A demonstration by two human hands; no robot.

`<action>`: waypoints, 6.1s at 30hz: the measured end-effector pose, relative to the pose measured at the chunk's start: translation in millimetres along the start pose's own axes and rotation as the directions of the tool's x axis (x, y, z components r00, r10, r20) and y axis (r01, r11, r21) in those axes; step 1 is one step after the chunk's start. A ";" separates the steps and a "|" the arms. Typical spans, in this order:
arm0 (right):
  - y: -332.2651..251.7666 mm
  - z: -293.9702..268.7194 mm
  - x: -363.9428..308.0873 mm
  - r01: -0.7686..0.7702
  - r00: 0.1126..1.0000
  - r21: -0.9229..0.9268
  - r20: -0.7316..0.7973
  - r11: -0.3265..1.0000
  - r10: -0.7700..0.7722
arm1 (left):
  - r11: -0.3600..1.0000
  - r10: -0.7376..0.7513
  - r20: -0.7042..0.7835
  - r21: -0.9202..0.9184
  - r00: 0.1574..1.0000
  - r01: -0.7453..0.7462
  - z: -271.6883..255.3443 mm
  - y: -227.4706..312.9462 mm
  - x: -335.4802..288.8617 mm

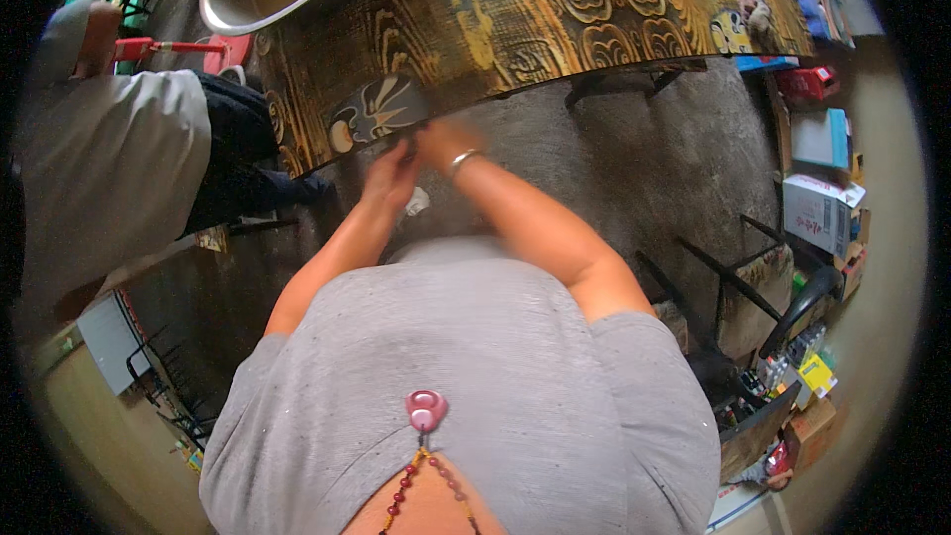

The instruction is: The person applies a dark substance to the edge of a decorated wooden table by hand, rubbing it into the side and corner, then wipes the area with a cloth.

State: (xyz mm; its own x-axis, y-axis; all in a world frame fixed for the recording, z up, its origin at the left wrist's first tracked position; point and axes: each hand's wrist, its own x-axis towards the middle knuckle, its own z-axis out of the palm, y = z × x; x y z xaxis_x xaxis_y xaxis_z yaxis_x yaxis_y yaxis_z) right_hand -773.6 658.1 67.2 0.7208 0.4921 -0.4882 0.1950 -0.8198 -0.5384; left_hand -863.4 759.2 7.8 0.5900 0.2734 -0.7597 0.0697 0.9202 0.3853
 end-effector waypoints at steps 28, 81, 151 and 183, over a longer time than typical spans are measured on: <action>-115.6 123.8 -8.0 0.311 0.945 0.006 -0.114 0.950 -0.308 | 0.968 0.249 -0.025 -0.027 0.968 -0.250 -99.1 105.1 -56.8; 65.1 -2.4 -5.6 -0.216 0.833 0.266 -0.452 0.939 0.319 | 0.937 -0.204 -0.006 0.288 0.979 0.197 86.9 -36.3 -0.7; -99.4 120.6 -6.0 -0.140 0.956 0.016 -0.258 0.990 0.139 | 0.996 -0.069 0.052 0.058 0.996 0.066 -73.8 102.5 -29.9; -11.7 52.6 -4.4 -0.060 0.951 0.005 -0.303 0.998 0.059 | 0.980 -0.154 0.140 0.148 0.978 0.133 -14.9 25.5 -3.1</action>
State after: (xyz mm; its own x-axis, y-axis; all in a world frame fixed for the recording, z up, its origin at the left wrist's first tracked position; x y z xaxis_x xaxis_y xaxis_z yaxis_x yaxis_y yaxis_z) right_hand -814.0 680.9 39.5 0.8986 0.3310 -0.2879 0.1481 -0.8466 -0.5111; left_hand -875.4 785.9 12.1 0.6792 0.0865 -0.7289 0.2661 0.8965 0.3542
